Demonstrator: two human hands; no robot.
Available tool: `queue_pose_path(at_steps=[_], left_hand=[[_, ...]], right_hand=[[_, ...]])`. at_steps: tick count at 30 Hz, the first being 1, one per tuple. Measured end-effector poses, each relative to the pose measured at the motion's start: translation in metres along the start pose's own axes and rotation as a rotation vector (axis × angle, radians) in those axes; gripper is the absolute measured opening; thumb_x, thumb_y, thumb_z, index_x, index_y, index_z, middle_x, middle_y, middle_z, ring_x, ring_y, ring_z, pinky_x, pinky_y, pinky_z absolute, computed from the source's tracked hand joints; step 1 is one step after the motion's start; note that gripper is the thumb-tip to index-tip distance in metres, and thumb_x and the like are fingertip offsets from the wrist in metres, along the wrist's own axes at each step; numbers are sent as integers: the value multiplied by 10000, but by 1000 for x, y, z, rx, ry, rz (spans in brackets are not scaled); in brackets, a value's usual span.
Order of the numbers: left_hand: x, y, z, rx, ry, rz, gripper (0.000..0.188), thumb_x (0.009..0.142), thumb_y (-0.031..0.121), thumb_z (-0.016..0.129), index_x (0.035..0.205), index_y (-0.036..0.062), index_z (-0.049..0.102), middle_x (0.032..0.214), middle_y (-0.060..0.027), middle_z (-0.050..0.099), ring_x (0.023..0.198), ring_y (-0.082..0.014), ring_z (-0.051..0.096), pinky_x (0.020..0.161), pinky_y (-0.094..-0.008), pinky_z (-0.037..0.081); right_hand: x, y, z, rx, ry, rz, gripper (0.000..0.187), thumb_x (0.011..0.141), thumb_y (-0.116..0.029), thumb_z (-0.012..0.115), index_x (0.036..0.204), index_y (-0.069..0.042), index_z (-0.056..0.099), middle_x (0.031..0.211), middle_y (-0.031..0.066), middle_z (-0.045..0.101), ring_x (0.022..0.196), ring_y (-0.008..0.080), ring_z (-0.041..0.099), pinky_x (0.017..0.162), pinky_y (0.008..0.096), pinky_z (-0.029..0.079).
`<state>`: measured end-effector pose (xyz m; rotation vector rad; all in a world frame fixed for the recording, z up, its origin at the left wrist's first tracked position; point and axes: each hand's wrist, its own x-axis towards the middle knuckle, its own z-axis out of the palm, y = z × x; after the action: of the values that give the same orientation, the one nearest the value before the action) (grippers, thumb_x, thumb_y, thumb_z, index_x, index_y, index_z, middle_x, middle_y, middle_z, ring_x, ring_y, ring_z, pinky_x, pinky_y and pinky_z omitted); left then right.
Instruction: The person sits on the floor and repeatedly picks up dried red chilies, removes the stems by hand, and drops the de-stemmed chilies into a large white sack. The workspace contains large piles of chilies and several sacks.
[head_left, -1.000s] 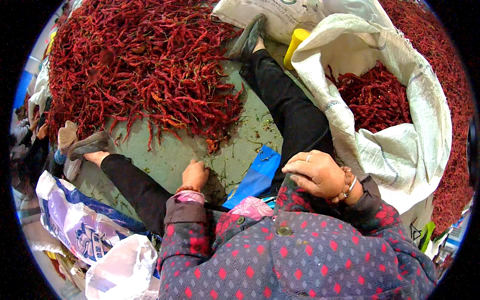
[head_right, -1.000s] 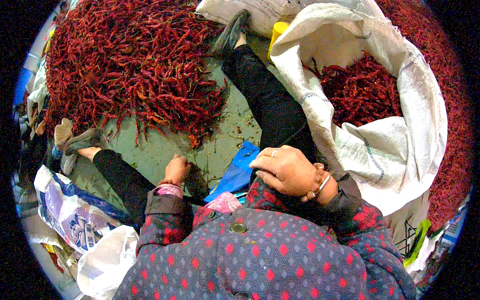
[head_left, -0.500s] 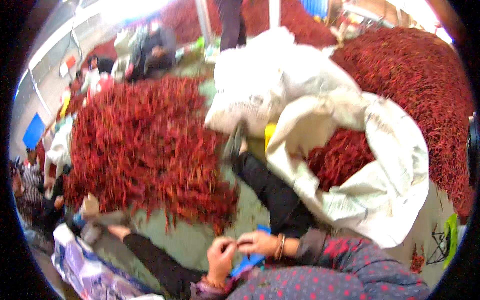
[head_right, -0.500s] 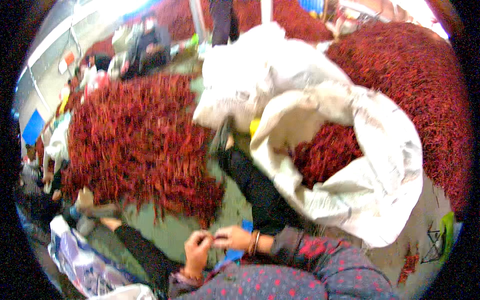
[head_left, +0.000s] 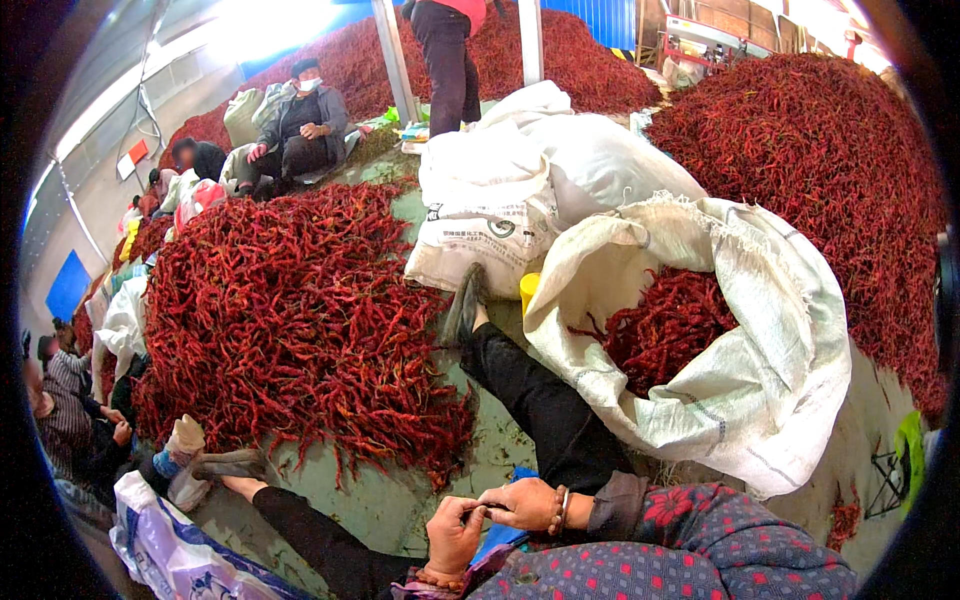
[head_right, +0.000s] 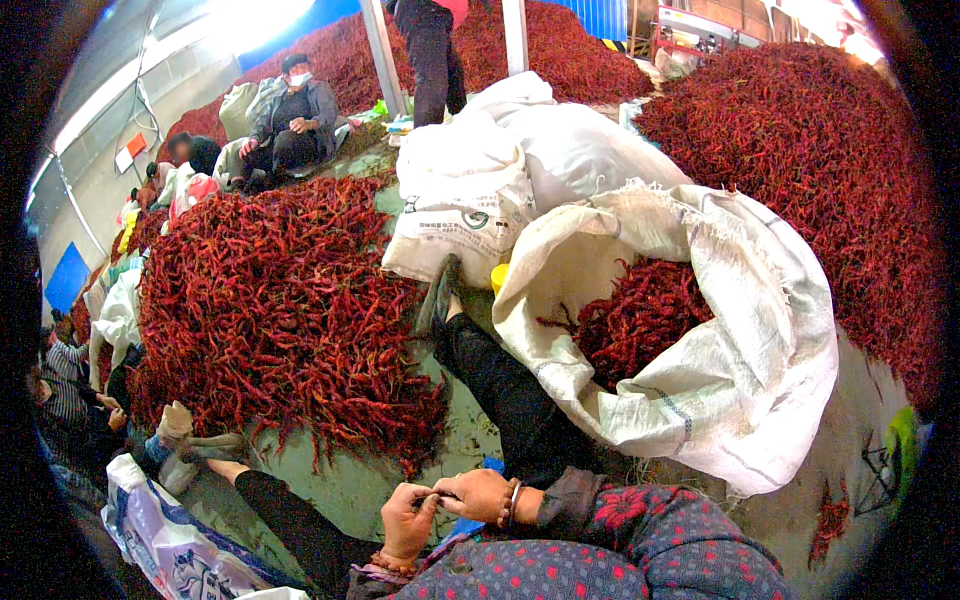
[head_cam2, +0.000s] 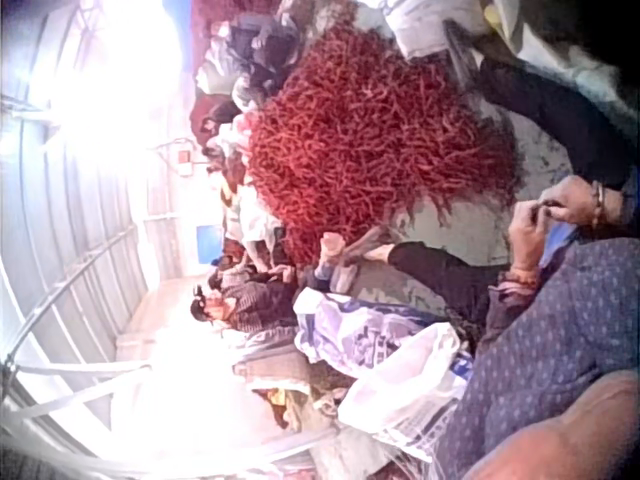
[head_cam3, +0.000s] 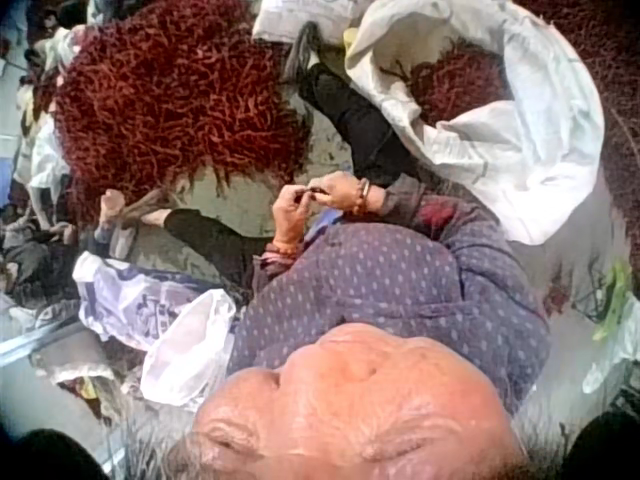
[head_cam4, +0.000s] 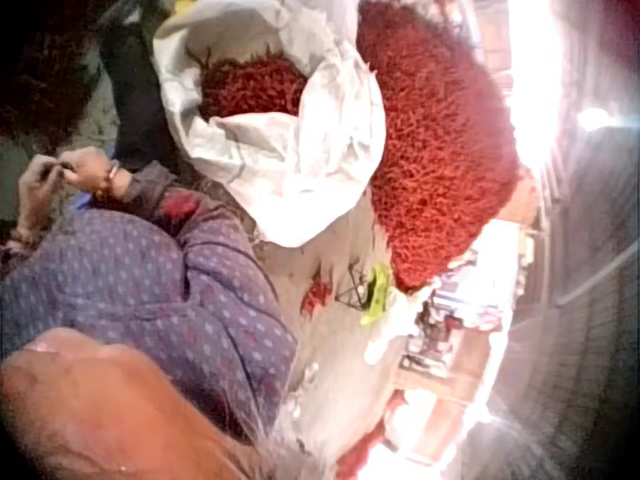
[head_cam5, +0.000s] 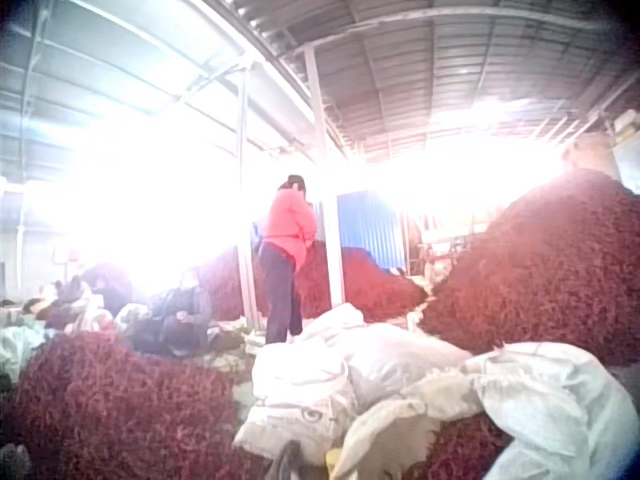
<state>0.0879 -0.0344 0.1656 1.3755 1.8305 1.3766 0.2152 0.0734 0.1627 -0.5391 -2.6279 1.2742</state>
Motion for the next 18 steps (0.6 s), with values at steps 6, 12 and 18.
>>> queue_pose_path(at_steps=[6, 12, 18], left_hand=[[-5, -6, 7, -167, 62, -159, 72, 756, 56, 586, 764, 4, 536, 664, -30, 527, 588, -101, 496, 536, -224, 406], [-4, 16, 2, -722, 112, -519, 128, 791, 96, 536, 687, 29, 501, 559, 4, 475, 480, -67, 401, 444, -200, 323], [-3, -5, -6, -1011, 26, -483, 122, 803, 112, 546, 717, 43, 493, 599, 11, 465, 485, -64, 397, 450, -195, 315]], right_hand=[[-1, 4, 1, 94, 85, -102, 172, 766, -197, 531, 886, -82, 577, 794, 109, 583, 728, 295, 566, 611, 363, 454], [5, 9, 4, 232, 100, -387, 133, 765, -180, 562, 814, -58, 580, 741, 98, 567, 689, 259, 564, 597, 328, 454], [5, 13, -7, 375, 84, -265, 120, 762, -127, 587, 868, -71, 592, 740, 101, 569, 692, 238, 569, 604, 301, 453]])
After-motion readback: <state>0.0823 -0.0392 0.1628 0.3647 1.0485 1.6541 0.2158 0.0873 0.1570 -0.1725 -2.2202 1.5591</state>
